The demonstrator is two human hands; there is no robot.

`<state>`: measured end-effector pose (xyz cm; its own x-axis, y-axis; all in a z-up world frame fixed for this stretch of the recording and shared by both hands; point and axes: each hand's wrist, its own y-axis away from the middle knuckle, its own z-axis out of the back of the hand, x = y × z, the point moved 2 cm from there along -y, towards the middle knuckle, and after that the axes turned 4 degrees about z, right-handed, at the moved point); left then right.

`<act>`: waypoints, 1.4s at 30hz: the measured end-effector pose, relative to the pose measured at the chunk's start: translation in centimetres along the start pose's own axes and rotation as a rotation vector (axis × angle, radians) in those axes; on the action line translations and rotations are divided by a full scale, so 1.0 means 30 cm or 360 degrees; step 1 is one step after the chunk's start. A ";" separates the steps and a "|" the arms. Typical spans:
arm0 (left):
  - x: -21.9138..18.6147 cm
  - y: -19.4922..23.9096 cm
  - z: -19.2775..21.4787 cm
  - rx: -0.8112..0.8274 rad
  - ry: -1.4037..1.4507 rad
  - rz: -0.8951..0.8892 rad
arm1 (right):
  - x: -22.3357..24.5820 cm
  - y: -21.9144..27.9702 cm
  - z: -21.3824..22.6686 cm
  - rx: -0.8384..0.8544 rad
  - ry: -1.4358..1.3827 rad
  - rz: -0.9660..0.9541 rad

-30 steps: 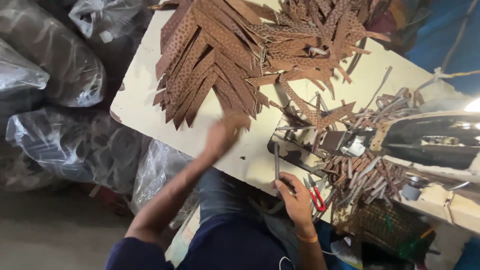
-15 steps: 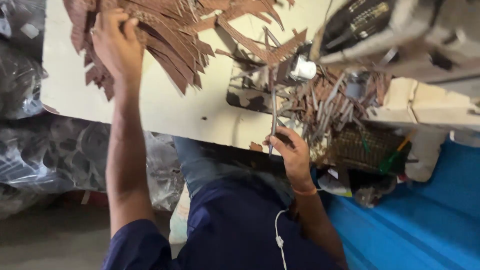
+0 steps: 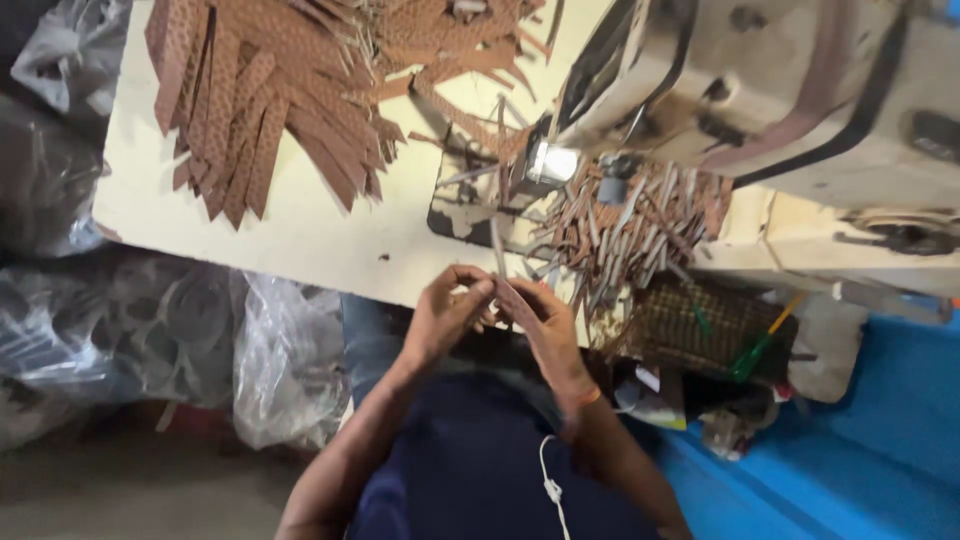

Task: Trimming and preparing patterned leather straps using scissors and a mechanical cutter.

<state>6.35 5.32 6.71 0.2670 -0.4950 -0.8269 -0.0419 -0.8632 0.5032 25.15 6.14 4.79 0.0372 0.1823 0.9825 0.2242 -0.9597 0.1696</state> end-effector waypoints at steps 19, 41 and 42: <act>-0.078 -0.121 0.008 0.0137 -0.0239 -0.0271 | -0.006 0.084 -0.073 -0.0243 -0.0267 -0.0140; 0.074 0.000 -0.031 0.0417 -0.0338 0.0105 | 0.259 0.024 -0.012 -0.0239 0.1049 0.0154; 0.076 0.007 -0.031 0.0417 -0.0339 0.0108 | 0.256 0.021 -0.011 -0.0239 0.1047 0.0152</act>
<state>7.84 4.11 5.16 0.0491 -0.5378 -0.8416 -0.3057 -0.8103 0.5000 25.26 6.86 12.48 -0.5605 -0.0269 0.8277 0.1097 -0.9931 0.0420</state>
